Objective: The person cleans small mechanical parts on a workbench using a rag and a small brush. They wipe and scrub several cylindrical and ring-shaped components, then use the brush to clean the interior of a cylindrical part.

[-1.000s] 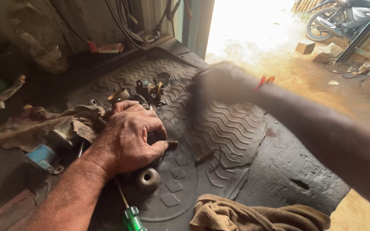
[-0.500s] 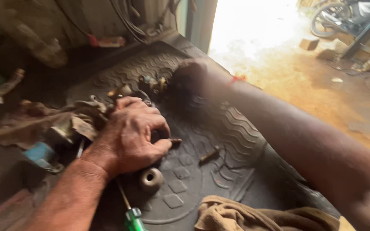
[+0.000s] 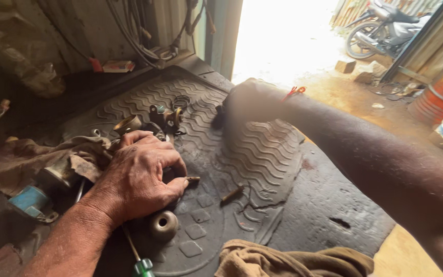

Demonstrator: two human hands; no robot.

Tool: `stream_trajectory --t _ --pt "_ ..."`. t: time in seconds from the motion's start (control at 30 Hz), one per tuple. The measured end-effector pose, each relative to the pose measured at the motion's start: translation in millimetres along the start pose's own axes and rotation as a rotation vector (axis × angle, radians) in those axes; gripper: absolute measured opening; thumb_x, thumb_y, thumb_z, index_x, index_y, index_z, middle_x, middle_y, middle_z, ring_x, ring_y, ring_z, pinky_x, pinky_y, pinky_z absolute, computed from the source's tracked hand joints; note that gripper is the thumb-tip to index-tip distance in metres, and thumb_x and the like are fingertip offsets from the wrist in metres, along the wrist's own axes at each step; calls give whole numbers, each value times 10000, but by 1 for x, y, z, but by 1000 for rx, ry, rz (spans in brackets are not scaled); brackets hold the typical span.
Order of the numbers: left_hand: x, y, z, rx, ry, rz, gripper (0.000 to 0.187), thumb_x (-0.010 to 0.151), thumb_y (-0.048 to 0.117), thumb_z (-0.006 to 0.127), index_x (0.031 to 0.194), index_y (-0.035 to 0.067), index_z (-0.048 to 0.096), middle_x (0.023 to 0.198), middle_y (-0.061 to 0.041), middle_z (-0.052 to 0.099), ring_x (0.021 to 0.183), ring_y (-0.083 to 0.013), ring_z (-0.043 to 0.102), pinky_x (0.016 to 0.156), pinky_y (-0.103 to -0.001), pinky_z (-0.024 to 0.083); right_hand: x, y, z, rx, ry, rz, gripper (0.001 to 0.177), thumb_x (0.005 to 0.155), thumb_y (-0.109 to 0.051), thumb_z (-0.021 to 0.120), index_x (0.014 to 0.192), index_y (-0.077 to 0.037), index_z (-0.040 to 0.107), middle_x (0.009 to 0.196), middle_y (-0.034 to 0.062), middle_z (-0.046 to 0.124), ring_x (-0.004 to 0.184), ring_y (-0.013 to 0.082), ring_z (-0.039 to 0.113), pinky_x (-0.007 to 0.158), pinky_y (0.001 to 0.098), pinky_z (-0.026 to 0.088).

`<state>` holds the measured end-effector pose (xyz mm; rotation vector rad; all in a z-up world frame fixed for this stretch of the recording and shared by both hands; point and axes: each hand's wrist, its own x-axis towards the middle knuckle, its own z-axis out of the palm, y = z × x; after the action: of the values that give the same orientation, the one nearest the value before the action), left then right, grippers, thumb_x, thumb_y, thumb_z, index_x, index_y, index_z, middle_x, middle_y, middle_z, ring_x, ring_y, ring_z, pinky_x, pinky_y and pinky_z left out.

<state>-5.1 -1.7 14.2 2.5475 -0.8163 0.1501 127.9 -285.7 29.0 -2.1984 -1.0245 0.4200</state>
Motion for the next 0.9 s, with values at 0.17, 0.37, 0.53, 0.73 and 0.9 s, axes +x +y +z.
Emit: stream_trajectory --t 0.17,0.37,0.53,0.73,0.9 --pt "0 4 -1 5 4 -9 187 666 320 809 750 154 788 765 8 720 849 -155 667 1140 -366 284 -7 -18 7 -203 81 254 247 795 -252 805 1039 -231 838 1069 -69 831 970 56 752 876 248 583" --pt "-1 -2 0 -9 8 -4 192 684 327 800 771 156 785 739 -1 708 836 -154 668 1138 -371 279 -4 -29 13 -398 42 275 272 789 -284 796 1059 -265 824 1061 -75 802 981 71 722 867 267 559" --pt "-3 -2 1 -19 22 6 183 684 320 800 773 162 785 728 -7 703 838 -142 690 1152 -383 278 -31 -1 -25 -916 -90 448 177 918 -301 691 996 -192 807 984 14 789 919 187 740 839 344 577" --pt "-1 -9 2 52 65 54 185 669 326 819 759 168 783 765 -4 715 873 -171 678 1122 -415 297 -45 -14 -50 -1147 233 514 417 1103 -444 573 958 -106 768 969 116 746 874 316 711 812 449 570" --pt "0 1 4 26 -9 -27 188 681 337 826 771 177 784 765 0 728 864 -146 700 1166 -397 265 -8 -18 26 -743 122 -328 373 926 -98 582 1268 -148 722 1201 99 729 1048 273 684 897 390 535"
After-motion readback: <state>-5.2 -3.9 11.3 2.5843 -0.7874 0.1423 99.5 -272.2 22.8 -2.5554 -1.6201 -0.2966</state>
